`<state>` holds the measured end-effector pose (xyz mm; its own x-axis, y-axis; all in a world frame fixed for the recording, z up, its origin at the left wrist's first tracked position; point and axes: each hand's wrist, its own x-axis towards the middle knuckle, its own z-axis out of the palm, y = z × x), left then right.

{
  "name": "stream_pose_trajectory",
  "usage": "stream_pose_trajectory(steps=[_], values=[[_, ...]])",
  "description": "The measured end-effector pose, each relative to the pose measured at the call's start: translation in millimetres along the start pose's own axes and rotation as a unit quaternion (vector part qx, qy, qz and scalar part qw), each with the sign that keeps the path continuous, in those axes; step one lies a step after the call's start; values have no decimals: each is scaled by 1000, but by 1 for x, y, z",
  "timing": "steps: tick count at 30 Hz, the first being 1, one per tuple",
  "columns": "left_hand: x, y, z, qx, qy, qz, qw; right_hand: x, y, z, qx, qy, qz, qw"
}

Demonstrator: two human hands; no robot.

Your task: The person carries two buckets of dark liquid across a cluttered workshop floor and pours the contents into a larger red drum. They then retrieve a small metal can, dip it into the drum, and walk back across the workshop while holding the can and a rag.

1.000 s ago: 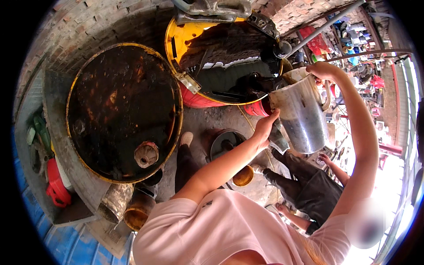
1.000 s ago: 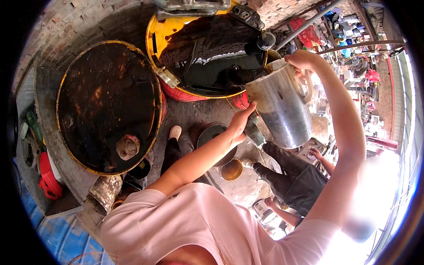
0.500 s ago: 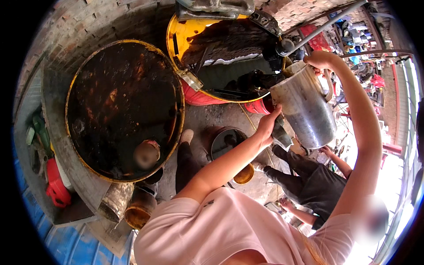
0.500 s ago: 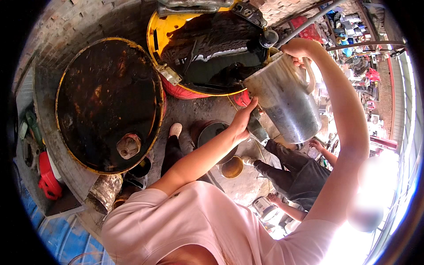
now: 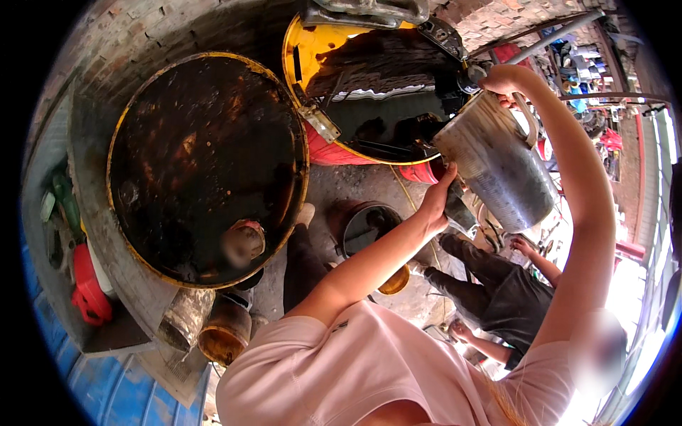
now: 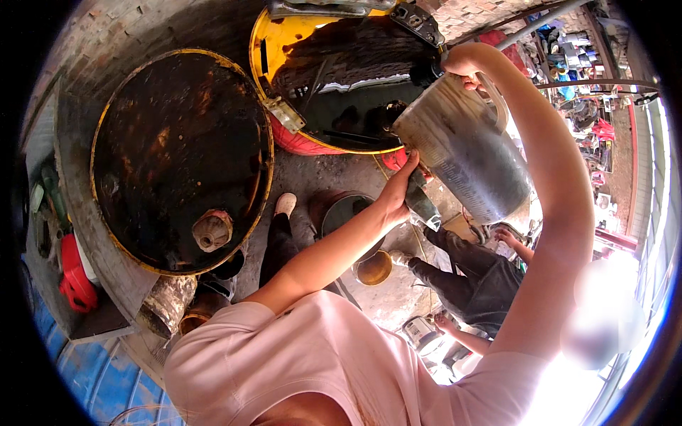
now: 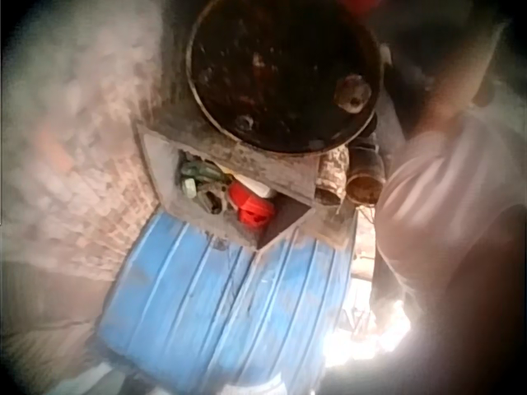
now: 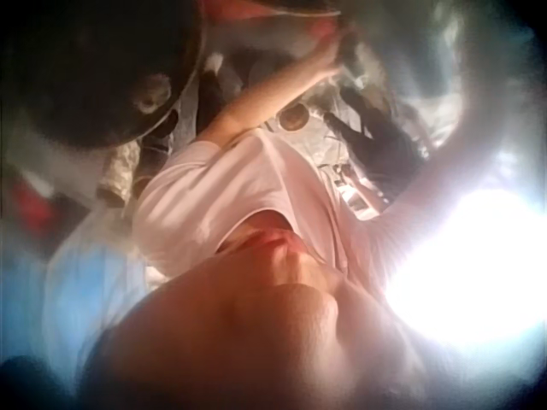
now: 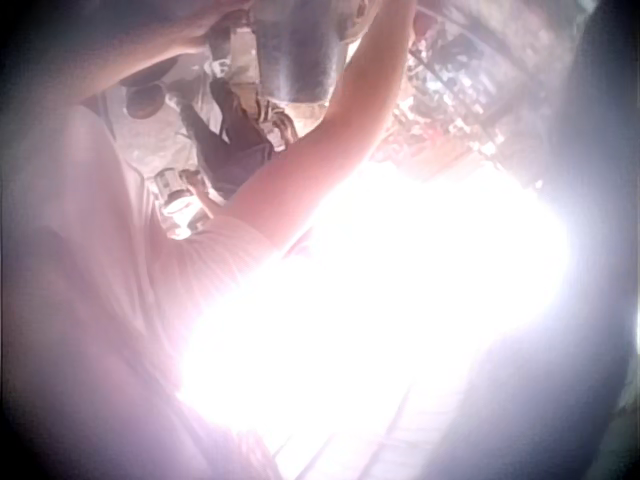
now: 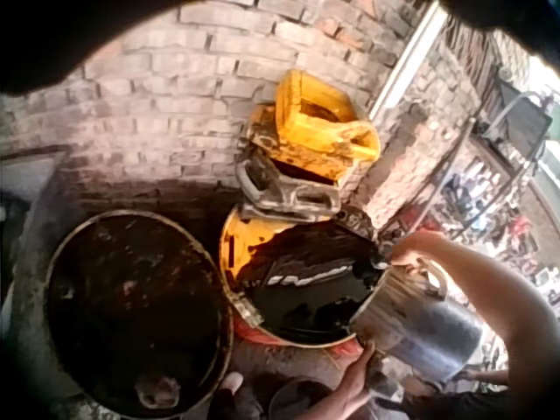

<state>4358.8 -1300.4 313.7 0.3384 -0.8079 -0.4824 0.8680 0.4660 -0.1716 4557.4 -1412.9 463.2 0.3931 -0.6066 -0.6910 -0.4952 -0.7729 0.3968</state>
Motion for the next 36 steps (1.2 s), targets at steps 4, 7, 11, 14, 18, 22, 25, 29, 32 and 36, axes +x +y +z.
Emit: stream_pose_trajectory(steps=[4,7,11,14,18,22,25,29,32,36], values=[[-2,5,-1,-22,-11,-1,1000,14,-9,1,6,5,-5,1000],[0,6,-4,-28,-23,0,999,13,-14,2,11,7,-13,1000],[7,0,-8,-11,-17,10,1000,15,-2,7,49,6,0,999],[12,-6,-22,27,-17,-1,999,5,20,17,81,22,-12,996],[6,-10,-33,86,-1,54,995,5,77,53,167,59,-84,981],[11,-23,-50,154,7,111,982,-4,132,119,270,150,-138,941],[3,-32,-62,220,-1,116,969,6,184,186,359,178,-121,908],[0,-42,-89,239,18,157,958,-33,186,277,515,196,-217,805],[-12,-44,-115,251,44,248,935,-5,171,359,615,190,-288,709],[-60,-77,-148,303,86,335,888,-17,142,455,747,162,-298,572]])
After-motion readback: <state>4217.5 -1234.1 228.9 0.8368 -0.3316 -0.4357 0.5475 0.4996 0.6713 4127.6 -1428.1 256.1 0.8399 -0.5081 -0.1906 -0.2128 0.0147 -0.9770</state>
